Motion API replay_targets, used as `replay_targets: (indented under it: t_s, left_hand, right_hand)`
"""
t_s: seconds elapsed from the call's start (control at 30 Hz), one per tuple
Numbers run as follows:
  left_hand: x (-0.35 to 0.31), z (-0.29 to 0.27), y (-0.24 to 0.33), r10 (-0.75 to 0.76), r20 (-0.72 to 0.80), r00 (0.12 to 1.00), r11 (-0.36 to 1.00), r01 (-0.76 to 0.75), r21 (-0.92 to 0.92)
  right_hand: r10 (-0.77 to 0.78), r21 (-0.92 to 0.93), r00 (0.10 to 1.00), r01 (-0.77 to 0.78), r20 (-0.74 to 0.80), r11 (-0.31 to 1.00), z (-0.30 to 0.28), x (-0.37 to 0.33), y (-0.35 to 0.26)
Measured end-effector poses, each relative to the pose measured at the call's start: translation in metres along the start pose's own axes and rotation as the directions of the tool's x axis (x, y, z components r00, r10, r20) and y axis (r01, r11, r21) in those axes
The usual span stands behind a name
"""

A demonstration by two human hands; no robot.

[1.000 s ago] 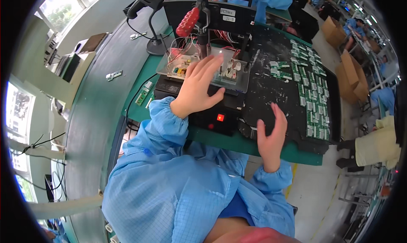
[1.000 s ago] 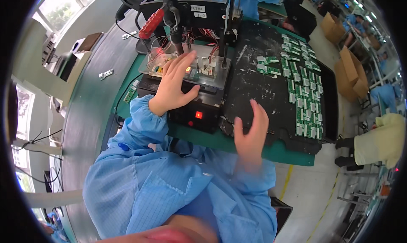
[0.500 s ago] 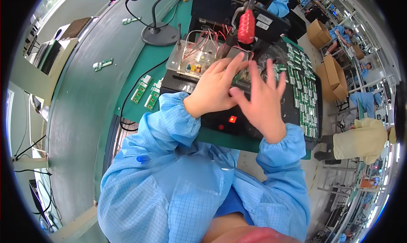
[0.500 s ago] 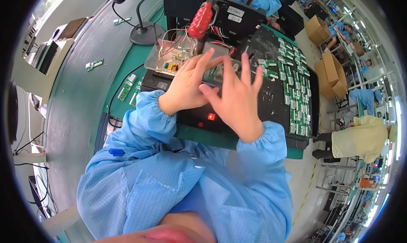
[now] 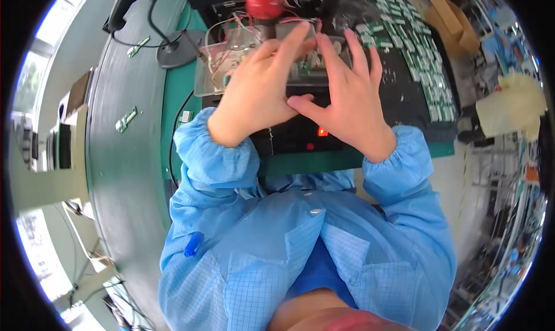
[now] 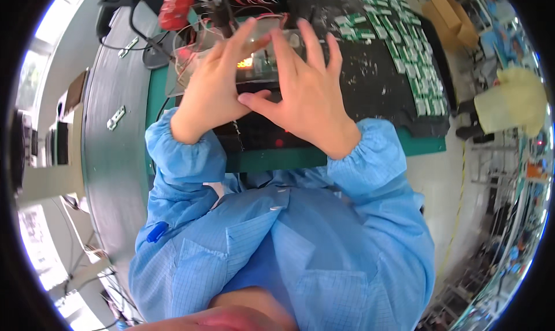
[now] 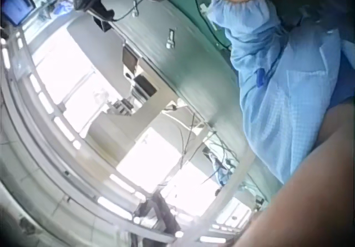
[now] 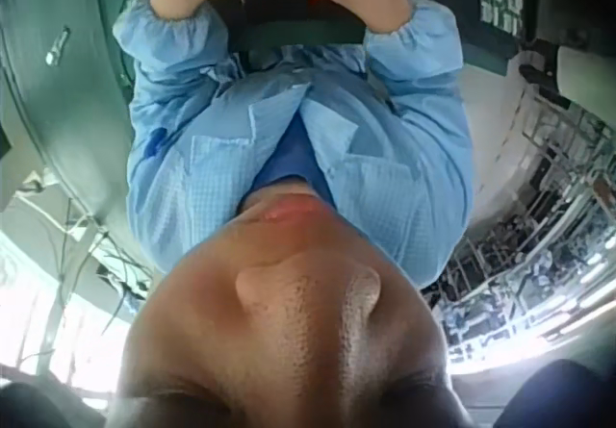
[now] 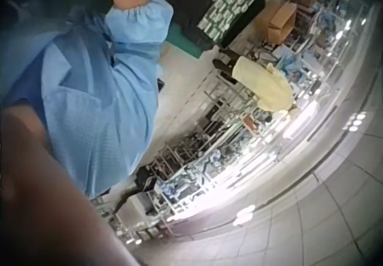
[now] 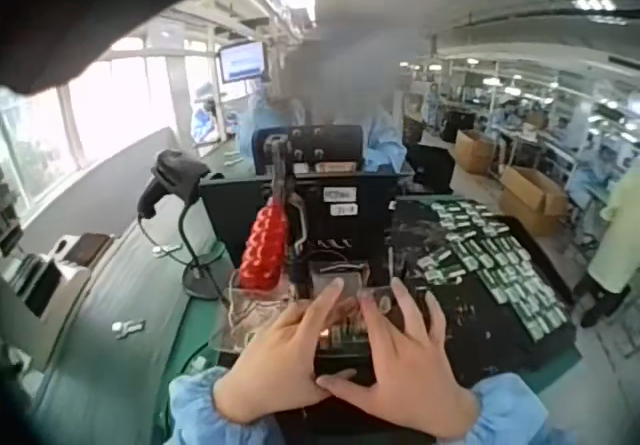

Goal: Assembling and testing circuit boards at a manufacturing workstation.

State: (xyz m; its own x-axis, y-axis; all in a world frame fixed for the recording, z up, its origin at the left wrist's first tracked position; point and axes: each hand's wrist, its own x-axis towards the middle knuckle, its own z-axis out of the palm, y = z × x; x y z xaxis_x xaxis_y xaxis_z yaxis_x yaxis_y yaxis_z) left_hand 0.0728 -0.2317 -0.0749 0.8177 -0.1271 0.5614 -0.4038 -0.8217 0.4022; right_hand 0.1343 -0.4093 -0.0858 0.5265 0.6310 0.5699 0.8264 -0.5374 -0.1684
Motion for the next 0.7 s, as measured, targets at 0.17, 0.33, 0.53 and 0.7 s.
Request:
replay_targets:
  t_s: [0.17,0.33,0.53,0.7]
  left_hand:
    - [0.007,-0.004,-0.004,0.004,0.1,0.995,1.0,-0.003,-0.013]
    - [0.005,-0.001,-0.006,-0.011,0.135,0.991,0.999,0.017,-0.042]
    - [0.004,-0.001,-0.006,0.035,0.124,0.992,0.999,-0.037,0.014]
    - [0.001,0.0,-0.005,0.03,0.116,0.993,0.997,-0.037,0.064]
  right_hand:
    - [0.002,0.045,0.994,0.003,-0.107,0.999,-0.006,-0.003,-0.002]
    - [0.006,0.131,0.998,0.003,-0.066,0.991,-0.007,0.0,-0.001]
    - [-0.009,0.108,0.999,0.015,-0.052,0.994,-0.008,0.001,0.0]
    - [-0.036,0.064,0.994,0.043,-0.104,0.997,-0.014,0.006,-0.003]
